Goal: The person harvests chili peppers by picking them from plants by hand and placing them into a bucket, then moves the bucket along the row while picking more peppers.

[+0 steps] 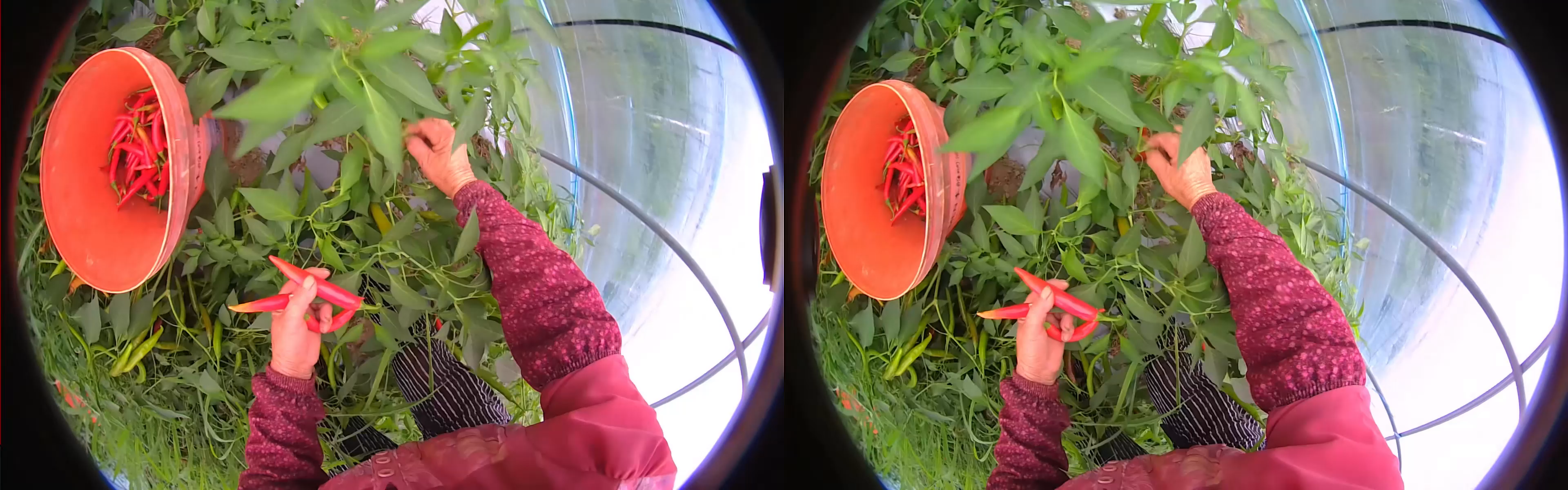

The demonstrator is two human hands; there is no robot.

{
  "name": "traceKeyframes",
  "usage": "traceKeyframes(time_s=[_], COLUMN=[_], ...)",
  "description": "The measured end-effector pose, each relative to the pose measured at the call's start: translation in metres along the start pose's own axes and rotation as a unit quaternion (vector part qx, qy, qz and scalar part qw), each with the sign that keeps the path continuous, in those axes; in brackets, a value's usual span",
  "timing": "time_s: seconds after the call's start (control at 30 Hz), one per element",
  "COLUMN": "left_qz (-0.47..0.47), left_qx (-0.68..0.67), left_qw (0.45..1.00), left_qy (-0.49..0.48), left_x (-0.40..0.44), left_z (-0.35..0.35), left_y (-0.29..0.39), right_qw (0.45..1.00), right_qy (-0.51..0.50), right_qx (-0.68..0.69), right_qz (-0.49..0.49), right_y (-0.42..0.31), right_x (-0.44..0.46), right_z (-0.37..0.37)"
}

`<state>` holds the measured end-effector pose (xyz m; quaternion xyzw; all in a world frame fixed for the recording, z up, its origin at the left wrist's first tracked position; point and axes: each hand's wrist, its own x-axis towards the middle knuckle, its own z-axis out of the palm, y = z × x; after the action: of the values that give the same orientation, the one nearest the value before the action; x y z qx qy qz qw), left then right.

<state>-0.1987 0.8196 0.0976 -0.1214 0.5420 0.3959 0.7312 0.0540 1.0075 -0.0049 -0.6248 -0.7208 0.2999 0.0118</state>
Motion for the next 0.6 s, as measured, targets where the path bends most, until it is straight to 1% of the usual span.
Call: traceKeyframes(time_s=[0.03,0.07,0.1,0.17,0.23,0.27,0.3,0.33,0.37,0.4,0.43,0.47,0.5,0.53,0.57,0.6], left_qz=[-0.004,0.015,0.037,0.059,0.13,0.119,0.123,0.166,0.209,0.252,0.292,0.261,0.176,0.156,0.134,0.134], left_qx=[0.001,0.019,0.037,0.037,0.048,0.055,0.052,0.094,0.135,0.161,0.187,0.27,0.253,0.183,0.111,0.105], left_qw=[1.0,1.0,0.999,0.997,0.989,0.987,0.988,0.976,0.961,0.941,0.917,0.907,0.933,0.959,0.978,0.979], left_qy=[0.001,-0.003,-0.007,-0.02,-0.051,-0.091,-0.084,-0.101,-0.119,-0.158,-0.196,-0.191,-0.183,-0.149,-0.115,-0.111], left_x=[0.001,0.002,0.004,0.008,0.01,0.009,0.007,0.005,0.003,0.007,0.01,0.006,0.001,-0.004,-0.009,-0.009], left_z=[-0.001,-0.001,-0.001,0.003,0.02,0.024,0.032,0.044,0.052,0.051,0.048,0.04,0.034,0.031,0.028,0.018], left_y=[-0.001,-0.002,0.001,0.01,0.033,0.045,0.049,0.05,0.051,0.045,0.039,0.038,0.034,0.031,0.028,0.02], right_qw=[0.995,0.981,0.981,0.944,0.949,0.949,0.943,0.933,0.945,0.944,0.939,0.943,0.947,0.939,0.937,0.905], right_qy=[-0.005,-0.009,-0.008,0.075,0.014,0.001,-0.02,-0.065,-0.073,-0.108,-0.085,-0.097,-0.11,-0.182,-0.188,-0.266], right_qx=[0.095,0.191,0.193,0.32,0.304,0.315,0.331,0.354,0.308,0.29,0.289,0.271,0.254,0.262,0.261,0.327], right_qz=[0.003,0.005,0.005,0.021,0.079,0.006,-0.013,0.002,-0.078,-0.115,-0.164,-0.165,-0.165,-0.132,-0.134,-0.055], right_y=[-0.015,-0.029,-0.037,-0.053,-0.083,-0.095,-0.108,-0.122,-0.128,-0.144,-0.15,-0.156,-0.161,-0.164,-0.166,-0.168], right_x=[0.002,0.004,0.003,-0.007,-0.031,-0.044,-0.056,-0.067,-0.073,-0.077,-0.08,-0.079,-0.079,-0.075,-0.068,-0.059], right_z=[-0.016,-0.031,-0.043,-0.076,-0.116,-0.123,-0.123,-0.118,-0.106,-0.101,-0.085,-0.074,-0.067,-0.063,-0.058,-0.053])
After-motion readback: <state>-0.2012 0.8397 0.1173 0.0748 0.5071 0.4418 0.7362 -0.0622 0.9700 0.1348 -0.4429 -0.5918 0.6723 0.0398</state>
